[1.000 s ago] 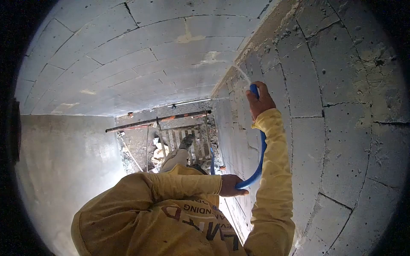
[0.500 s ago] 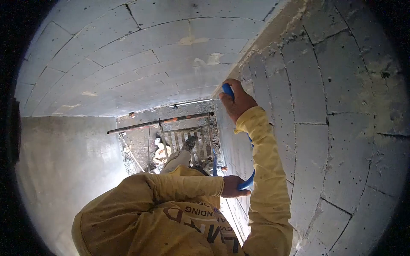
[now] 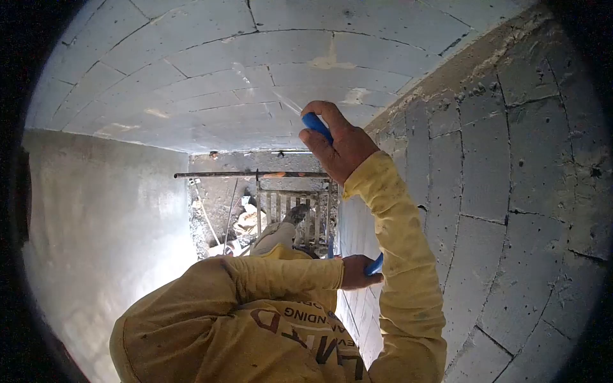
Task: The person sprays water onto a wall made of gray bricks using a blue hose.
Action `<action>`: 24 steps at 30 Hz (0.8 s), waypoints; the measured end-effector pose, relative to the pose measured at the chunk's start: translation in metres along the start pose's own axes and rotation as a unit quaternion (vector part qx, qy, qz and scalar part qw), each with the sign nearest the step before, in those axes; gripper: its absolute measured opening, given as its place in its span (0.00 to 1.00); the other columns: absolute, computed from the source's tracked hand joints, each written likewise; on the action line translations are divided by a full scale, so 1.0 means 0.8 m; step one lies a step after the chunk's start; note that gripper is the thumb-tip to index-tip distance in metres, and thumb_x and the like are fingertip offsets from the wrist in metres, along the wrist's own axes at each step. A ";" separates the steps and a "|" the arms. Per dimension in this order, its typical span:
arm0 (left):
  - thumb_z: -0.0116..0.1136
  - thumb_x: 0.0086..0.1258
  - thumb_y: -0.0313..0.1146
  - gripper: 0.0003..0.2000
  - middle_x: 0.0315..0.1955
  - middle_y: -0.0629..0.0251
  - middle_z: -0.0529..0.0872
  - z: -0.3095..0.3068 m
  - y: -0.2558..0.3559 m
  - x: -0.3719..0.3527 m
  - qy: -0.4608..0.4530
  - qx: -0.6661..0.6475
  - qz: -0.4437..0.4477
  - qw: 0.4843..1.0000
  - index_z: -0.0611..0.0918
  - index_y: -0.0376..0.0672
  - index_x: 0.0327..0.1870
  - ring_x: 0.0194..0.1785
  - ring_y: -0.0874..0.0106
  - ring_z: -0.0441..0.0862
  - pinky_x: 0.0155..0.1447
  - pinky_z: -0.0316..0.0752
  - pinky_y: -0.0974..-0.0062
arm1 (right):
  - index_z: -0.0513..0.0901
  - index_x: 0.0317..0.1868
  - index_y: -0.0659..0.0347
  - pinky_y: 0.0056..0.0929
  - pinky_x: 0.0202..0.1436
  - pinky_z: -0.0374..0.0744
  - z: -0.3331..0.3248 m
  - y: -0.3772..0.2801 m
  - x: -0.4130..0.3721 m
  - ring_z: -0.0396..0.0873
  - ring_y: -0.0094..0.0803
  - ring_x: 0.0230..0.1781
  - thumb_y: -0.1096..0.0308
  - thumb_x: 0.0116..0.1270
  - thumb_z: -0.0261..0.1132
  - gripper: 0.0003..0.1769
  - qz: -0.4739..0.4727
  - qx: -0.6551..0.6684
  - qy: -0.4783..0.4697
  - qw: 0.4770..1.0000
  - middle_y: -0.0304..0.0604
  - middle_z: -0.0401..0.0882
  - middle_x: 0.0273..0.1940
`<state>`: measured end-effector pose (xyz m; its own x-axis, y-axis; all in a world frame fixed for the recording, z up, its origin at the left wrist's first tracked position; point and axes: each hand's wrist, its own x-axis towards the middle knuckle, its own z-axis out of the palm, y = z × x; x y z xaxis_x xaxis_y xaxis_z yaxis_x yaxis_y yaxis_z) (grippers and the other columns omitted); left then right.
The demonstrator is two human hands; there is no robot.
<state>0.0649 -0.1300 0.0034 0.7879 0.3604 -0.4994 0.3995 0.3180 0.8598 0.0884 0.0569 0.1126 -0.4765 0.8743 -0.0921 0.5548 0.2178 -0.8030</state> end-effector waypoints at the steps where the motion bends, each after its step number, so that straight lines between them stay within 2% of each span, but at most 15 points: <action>1: 0.54 0.65 0.53 0.22 0.23 0.55 0.82 0.001 -0.003 0.002 0.005 -0.006 0.011 1.000 0.79 0.39 0.31 0.32 0.60 0.81 0.44 0.73 0.61 | 0.64 0.56 0.51 0.39 0.36 0.77 0.001 -0.003 0.002 0.81 0.47 0.30 0.44 0.69 0.51 0.25 0.001 -0.002 -0.004 1.000 0.52 0.76 0.34; 4: 0.54 0.65 0.53 0.22 0.21 0.56 0.82 -0.002 0.002 -0.006 0.016 -0.031 0.004 0.999 0.80 0.39 0.30 0.30 0.61 0.81 0.42 0.74 0.62 | 0.65 0.56 0.51 0.38 0.36 0.77 0.004 0.012 0.008 0.80 0.45 0.30 0.42 0.69 0.50 0.26 0.019 -0.019 0.009 1.000 0.51 0.76 0.33; 8: 0.54 0.65 0.51 0.20 0.22 0.56 0.82 -0.003 0.000 0.001 0.020 0.001 0.013 1.000 0.81 0.39 0.32 0.30 0.63 0.82 0.41 0.74 0.63 | 0.66 0.55 0.52 0.35 0.35 0.76 -0.002 0.011 0.006 0.78 0.41 0.28 0.41 0.69 0.50 0.26 0.032 0.002 0.034 0.999 0.47 0.74 0.31; 10: 0.54 0.66 0.51 0.20 0.23 0.56 0.83 -0.006 0.003 -0.003 0.032 -0.029 0.022 0.999 0.81 0.39 0.34 0.31 0.63 0.83 0.41 0.75 0.63 | 0.66 0.55 0.52 0.35 0.33 0.75 -0.008 -0.006 0.007 0.76 0.38 0.26 0.42 0.69 0.51 0.25 0.008 0.022 0.036 0.999 0.45 0.73 0.31; 11: 0.54 0.66 0.50 0.19 0.23 0.55 0.83 -0.001 -0.010 0.011 0.016 -0.031 -0.010 0.999 0.81 0.40 0.36 0.31 0.63 0.83 0.41 0.75 0.63 | 0.66 0.54 0.52 0.34 0.33 0.75 -0.009 -0.013 0.008 0.75 0.36 0.26 0.43 0.69 0.52 0.24 -0.003 0.033 0.038 0.999 0.45 0.72 0.30; 14: 0.56 0.64 0.50 0.21 0.19 0.55 0.81 -0.005 -0.013 0.020 0.068 -0.063 0.037 0.995 0.81 0.37 0.30 0.27 0.61 0.80 0.39 0.74 0.63 | 0.67 0.57 0.53 0.20 0.22 0.65 -0.008 -0.025 0.020 0.62 0.17 0.18 0.50 0.70 0.55 0.21 -0.123 0.036 0.100 0.987 0.30 0.64 0.22; 21: 0.54 0.66 0.50 0.22 0.18 0.56 0.80 -0.031 0.027 -0.005 0.099 -0.081 0.037 0.991 0.80 0.36 0.26 0.24 0.62 0.79 0.37 0.73 0.63 | 0.67 0.58 0.54 0.16 0.14 0.57 -0.024 -0.060 0.036 0.57 0.13 0.12 0.53 0.71 0.55 0.21 -0.183 0.124 0.128 0.967 0.27 0.61 0.16; 24: 0.54 0.67 0.49 0.21 0.18 0.57 0.80 -0.029 0.030 -0.010 0.109 -0.095 0.037 0.989 0.80 0.36 0.26 0.24 0.63 0.80 0.36 0.74 0.63 | 0.67 0.57 0.53 0.17 0.14 0.59 -0.030 -0.061 0.032 0.59 0.14 0.12 0.50 0.70 0.55 0.23 -0.172 0.109 0.157 0.966 0.28 0.62 0.16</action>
<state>0.0573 -0.1048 0.0255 0.6831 0.5628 -0.4654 0.2330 0.4360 0.8693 0.0651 0.0793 0.1638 -0.3580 0.8628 0.3570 0.2270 0.4513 -0.8630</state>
